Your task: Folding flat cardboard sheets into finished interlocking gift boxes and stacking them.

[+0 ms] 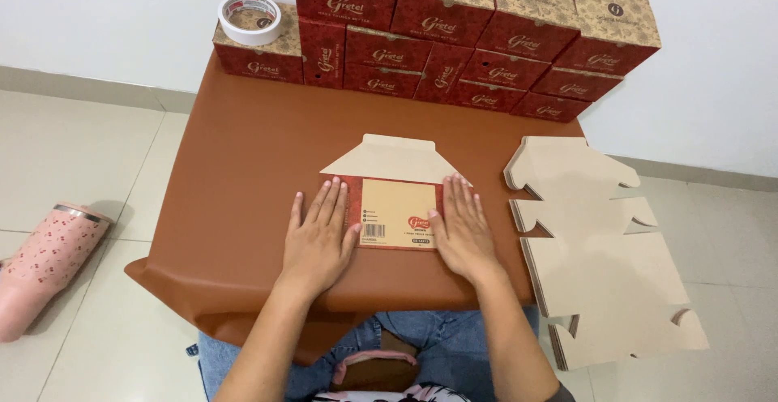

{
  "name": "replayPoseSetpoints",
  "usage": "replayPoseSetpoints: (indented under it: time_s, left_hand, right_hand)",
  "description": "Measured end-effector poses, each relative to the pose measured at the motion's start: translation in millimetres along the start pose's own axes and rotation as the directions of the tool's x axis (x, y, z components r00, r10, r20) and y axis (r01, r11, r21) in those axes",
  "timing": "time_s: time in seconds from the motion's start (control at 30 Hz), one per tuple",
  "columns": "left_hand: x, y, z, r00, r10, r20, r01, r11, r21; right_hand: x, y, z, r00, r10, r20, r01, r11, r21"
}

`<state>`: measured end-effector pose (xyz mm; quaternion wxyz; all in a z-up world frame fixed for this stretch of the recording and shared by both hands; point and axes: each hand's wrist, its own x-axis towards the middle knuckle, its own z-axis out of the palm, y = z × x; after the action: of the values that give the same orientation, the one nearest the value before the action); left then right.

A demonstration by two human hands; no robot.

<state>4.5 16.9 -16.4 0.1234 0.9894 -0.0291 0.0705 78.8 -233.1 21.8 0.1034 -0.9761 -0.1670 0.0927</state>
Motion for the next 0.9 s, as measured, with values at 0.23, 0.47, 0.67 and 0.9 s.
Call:
replayPoseSetpoints:
  time_s: [0.23,0.47,0.67,0.9]
  left_hand:
    - [1,1,3,1.000,0.000,0.006,-0.001,0.999,0.038]
    - [-3,2,-17,1.000,0.005,-0.002,-0.005,0.999,-0.053]
    - [-3,-1,-28,0.998,-0.051,-0.027,0.044,0.974,-0.222]
    - [40,-8,-49,0.974,-0.174,0.147,0.200,0.963,-0.182]
  right_hand:
    - [-12,15,6,0.996,0.059,-0.060,-0.062,0.997,-0.054]
    - [-14,-89,13,0.969,-0.242,0.045,0.241,0.970,0.015]
    - [-6,-101,17,0.900,-0.432,0.053,0.430,0.902,0.046]
    - [2,-8,-35,0.997,-0.049,0.055,0.049,0.999,0.015]
